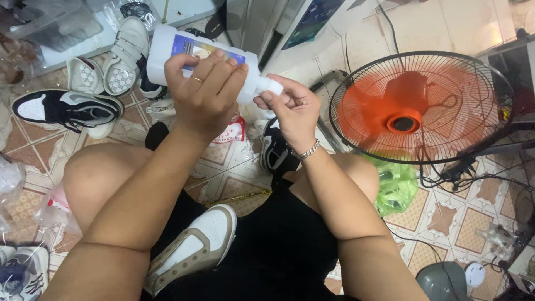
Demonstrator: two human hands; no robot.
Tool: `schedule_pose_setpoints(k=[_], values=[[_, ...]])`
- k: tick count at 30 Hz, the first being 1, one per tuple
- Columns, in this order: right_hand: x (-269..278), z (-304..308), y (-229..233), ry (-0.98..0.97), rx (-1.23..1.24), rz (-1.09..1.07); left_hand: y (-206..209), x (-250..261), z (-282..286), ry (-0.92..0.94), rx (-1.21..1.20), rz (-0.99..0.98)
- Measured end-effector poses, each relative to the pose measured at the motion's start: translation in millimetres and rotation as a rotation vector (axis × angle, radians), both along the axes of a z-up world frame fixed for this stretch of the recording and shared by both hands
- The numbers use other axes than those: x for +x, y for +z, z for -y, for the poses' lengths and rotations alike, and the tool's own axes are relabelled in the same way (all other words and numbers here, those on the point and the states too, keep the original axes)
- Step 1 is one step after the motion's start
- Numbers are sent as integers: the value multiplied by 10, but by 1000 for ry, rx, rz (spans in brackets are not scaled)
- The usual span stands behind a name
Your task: Clean a sneaker using cotton and a liquid cleaning solution.
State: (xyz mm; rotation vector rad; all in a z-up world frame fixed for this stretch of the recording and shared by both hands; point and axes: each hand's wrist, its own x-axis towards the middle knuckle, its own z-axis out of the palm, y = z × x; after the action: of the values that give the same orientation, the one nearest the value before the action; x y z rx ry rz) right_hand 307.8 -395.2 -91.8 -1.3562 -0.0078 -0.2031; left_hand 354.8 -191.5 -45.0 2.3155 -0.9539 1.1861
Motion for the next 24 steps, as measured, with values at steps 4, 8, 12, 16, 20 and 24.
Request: schedule_pose_setpoints(k=[4,8,12,16,20,24], values=[[-3,-21,11,17,36,-13,-4,16,-12,-14,3,-3],[-2,-33,-2,17,48,-29,-5,19,-18,-11,12,-1],[4,-26,-34,18,38,-44,-45,19,-21,-9,6,-7],[2,-36,-35,20,37,-37,-8,27,-26,-4,18,-4],[6,-29,16,6,29,-55,-15,37,-18,-12,17,-41],[29,23,73,-6,19,-69,-68,68,0,27,48,-116]])
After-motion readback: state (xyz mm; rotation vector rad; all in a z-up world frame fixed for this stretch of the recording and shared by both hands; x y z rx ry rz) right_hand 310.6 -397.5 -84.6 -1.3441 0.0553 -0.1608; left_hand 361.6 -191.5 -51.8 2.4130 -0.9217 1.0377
